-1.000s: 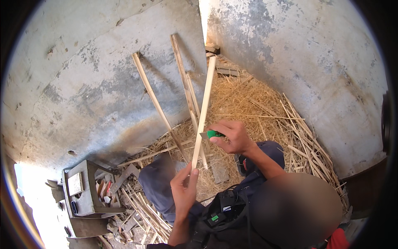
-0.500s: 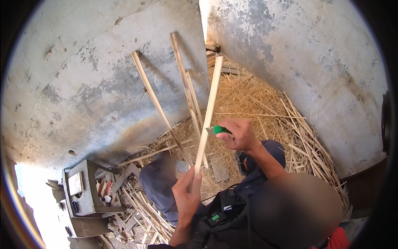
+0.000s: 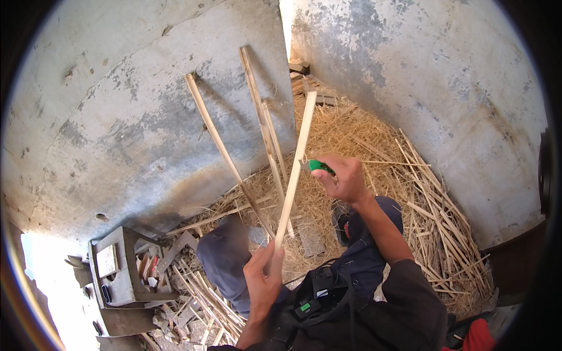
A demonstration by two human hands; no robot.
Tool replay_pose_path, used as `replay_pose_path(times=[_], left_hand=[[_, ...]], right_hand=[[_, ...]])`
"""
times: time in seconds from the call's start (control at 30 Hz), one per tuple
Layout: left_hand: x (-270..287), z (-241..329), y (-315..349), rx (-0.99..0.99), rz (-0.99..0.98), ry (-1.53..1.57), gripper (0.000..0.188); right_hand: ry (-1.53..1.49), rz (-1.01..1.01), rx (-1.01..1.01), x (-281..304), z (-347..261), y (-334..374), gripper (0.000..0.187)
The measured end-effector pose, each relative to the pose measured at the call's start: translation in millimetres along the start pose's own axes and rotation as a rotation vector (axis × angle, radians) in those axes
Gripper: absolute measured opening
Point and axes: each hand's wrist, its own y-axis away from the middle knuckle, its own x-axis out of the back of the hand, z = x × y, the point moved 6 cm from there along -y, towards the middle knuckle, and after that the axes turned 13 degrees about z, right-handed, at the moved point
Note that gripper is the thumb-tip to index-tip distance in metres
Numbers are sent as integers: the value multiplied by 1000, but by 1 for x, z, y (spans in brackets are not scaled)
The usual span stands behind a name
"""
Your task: The person sits on a straw-covered floor and uses a green utility knife to shave thin strips off a long bamboo pole. They hold the pole with their left hand and scrape the blade along its length with their right hand, creating wood shavings.
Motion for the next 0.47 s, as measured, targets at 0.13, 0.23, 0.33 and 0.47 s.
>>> replay_pose_path(times=[0.13,0.23,0.33,0.47], left_hand=[[3,-7,11,73,-49,1,28],[6,-10,21,99,-71,3,27],[11,-7,31,133,-150,-8,28],[16,-9,54,171,-353,-31,31]], right_hand=[[103,29,-61,12,24,-15,35],[190,46,-97,20,47,-23,37],[325,13,-235,32,84,-31,37],[301,150,-397,63,125,-41,39]])
